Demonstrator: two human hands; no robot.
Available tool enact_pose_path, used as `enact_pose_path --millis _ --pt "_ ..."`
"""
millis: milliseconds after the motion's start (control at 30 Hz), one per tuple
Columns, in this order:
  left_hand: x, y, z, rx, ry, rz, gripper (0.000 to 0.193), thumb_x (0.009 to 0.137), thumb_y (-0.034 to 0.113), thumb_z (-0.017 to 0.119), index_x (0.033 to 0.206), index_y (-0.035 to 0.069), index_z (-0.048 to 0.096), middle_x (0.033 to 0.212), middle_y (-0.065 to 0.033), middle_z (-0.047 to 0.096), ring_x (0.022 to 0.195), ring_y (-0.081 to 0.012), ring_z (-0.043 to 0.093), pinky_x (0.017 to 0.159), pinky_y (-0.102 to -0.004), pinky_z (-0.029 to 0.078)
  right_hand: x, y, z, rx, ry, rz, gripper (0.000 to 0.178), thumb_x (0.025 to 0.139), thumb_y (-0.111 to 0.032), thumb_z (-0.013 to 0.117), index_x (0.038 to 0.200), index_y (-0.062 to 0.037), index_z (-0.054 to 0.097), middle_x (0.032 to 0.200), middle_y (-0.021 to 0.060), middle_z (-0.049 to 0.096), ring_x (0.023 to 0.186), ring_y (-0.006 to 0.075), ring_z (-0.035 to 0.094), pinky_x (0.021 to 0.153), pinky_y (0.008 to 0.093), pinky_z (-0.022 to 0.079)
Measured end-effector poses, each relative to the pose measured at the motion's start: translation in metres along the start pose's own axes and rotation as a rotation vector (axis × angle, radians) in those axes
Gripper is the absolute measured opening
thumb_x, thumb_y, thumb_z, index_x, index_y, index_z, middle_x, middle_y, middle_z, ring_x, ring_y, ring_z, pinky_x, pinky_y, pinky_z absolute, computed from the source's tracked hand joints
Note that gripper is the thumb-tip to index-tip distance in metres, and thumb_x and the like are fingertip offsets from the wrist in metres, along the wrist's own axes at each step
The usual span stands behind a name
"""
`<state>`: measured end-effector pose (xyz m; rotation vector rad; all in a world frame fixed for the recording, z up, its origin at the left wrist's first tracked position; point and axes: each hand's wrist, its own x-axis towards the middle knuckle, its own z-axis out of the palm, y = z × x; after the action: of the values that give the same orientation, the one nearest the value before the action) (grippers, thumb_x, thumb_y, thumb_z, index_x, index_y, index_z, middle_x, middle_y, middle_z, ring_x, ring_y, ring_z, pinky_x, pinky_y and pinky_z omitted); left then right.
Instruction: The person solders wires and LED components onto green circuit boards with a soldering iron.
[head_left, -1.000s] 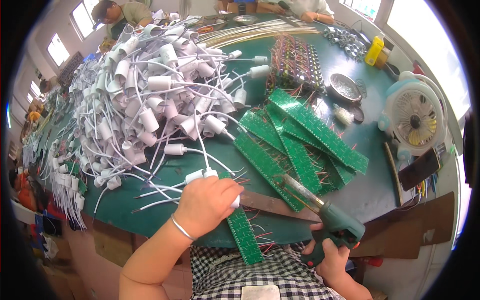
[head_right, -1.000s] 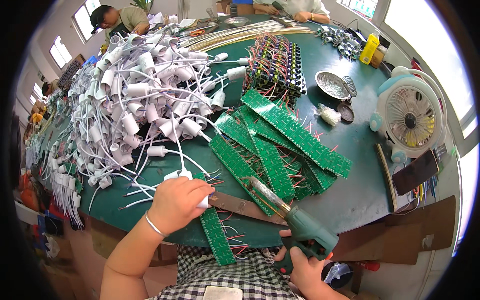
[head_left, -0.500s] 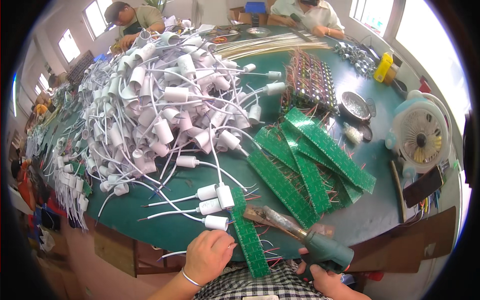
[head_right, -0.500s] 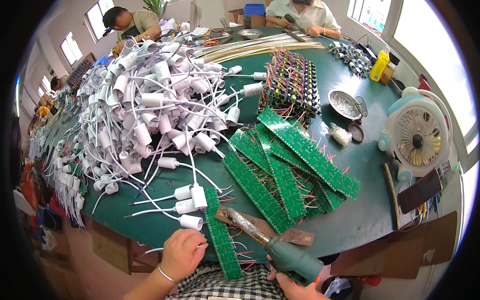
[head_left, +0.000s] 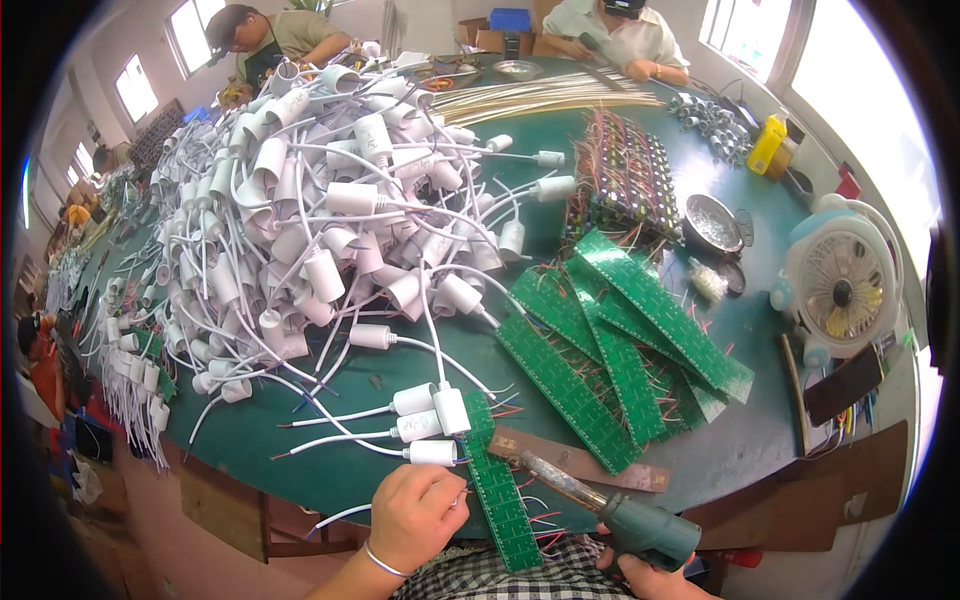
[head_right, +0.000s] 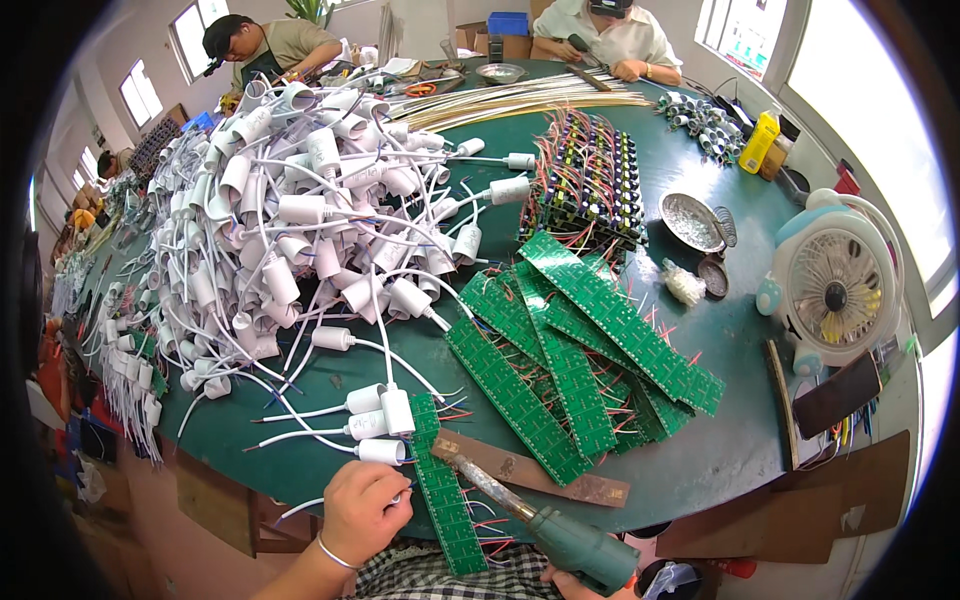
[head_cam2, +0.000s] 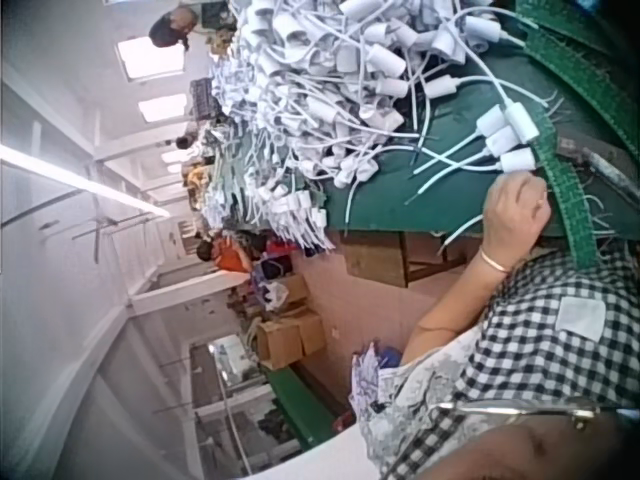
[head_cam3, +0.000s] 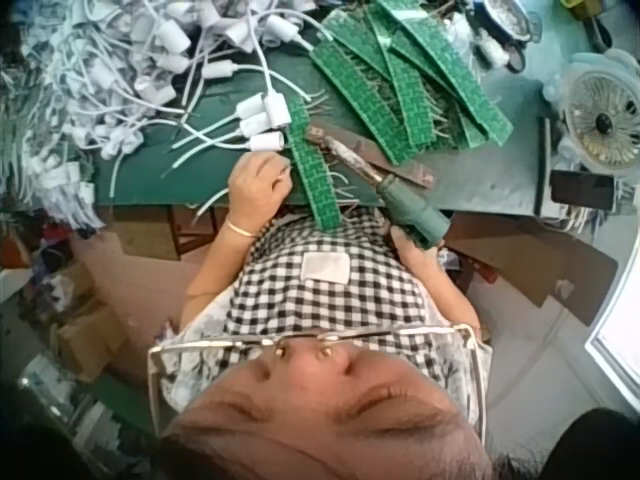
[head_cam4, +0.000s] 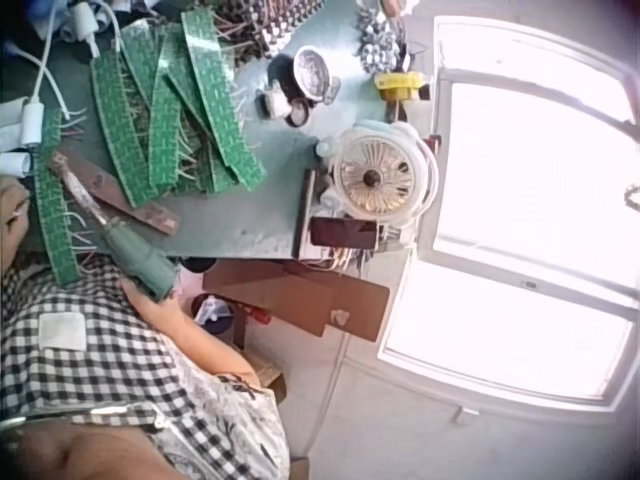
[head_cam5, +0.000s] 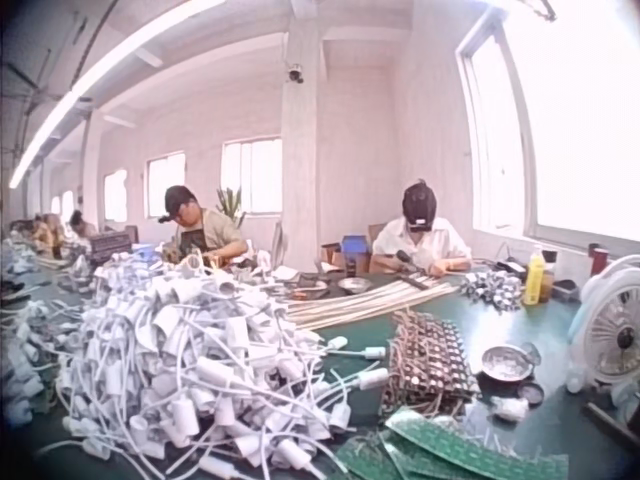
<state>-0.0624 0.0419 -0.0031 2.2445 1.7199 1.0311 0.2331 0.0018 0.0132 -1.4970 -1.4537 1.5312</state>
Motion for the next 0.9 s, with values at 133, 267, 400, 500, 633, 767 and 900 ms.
enact_pose_path --millis 133,267,400,500,633,767,900 --pt "0.002 0.002 0.002 -0.004 0.027 -0.036 0.019 0.06 0.004 0.071 0.076 0.01 0.064 0.092 -0.0062 0.06 0.08 -0.0272 0.056 0.069 -0.0377 0.046 0.002 -0.001 -0.002 0.066 -0.028 0.006 0.016 0.084 -0.013 0.063 0.096 -0.0032 0.062 0.084 0.0059 0.064 0.077 0.0197 0.06 0.07 0.0348 0.047" --pt "0.008 0.007 0.002 0.218 0.07 -0.01 0.017 0.059 0.007 0.072 0.074 0.013 0.065 0.109 -0.0043 0.055 0.1 -0.0295 0.047 0.085 -0.0414 0.034 0.0 0.0 -0.003 -0.041 -0.036 -0.136 0.019 0.082 -0.011 0.066 0.099 -0.0025 0.063 0.088 0.0079 0.065 0.078 0.0215 0.061 0.071 0.0366 0.048" --pt "0.009 0.005 0.004 0.2 0.034 -0.048 0.015 0.06 0.008 0.071 0.071 0.014 0.065 0.112 -0.0037 0.054 0.103 -0.0298 0.045 0.089 -0.0429 0.029 0.01 -0.006 0.0 -0.139 -0.027 -0.318 0.025 0.079 -0.011 0.07 0.1 -0.0003 0.063 0.093 0.0112 0.065 0.08 0.0256 0.062 0.071 0.0379 0.048" --pt "0.01 0.005 0.005 0.191 0.019 -0.049 0.015 0.06 0.008 0.071 0.072 0.014 0.064 0.112 -0.0034 0.054 0.104 -0.0301 0.045 0.089 -0.0432 0.029 0.008 0.002 0.008 -0.084 0.095 -0.285 0.026 0.077 -0.011 0.072 0.098 0.0007 0.063 0.093 0.0132 0.064 0.08 0.0274 0.062 0.071 0.0385 0.048" --pt "0.01 0.004 0.005 0.188 0.018 -0.049 0.016 0.059 0.008 0.071 0.072 0.014 0.064 0.113 -0.0031 0.054 0.105 -0.0304 0.044 0.09 -0.0433 0.029 0.009 -0.008 0.009 -0.062 0.07 -0.261 0.03 0.076 -0.01 0.073 0.101 0.0011 0.062 0.094 0.0137 0.064 0.081 0.0261 0.062 0.072 0.0375 0.049" --pt "0.01 0.002 0.006 0.173 0.012 -0.053 0.016 0.059 0.008 0.07 0.072 0.014 0.064 0.113 -0.0033 0.053 0.105 -0.0306 0.043 0.09 -0.0436 0.028 0.01 -0.02 0.011 0.041 -0.002 -0.178 0.035 0.076 -0.01 0.073 0.106 0.0016 0.059 0.098 0.0131 0.064 0.082 0.0236 0.061 0.073 0.0359 0.049" --pt "0.011 0.002 0.006 0.165 0.01 -0.05 0.017 0.057 0.008 0.07 0.072 0.014 0.063 0.113 -0.0035 0.053 0.105 -0.0305 0.043 0.09 -0.0437 0.028 0.01 -0.018 0.01 0.03 -0.018 -0.173 0.04 0.075 -0.01 0.075 0.108 0.0027 0.057 0.099 0.0137 0.064 0.084 0.0231 0.062 0.074 0.0352 0.049"
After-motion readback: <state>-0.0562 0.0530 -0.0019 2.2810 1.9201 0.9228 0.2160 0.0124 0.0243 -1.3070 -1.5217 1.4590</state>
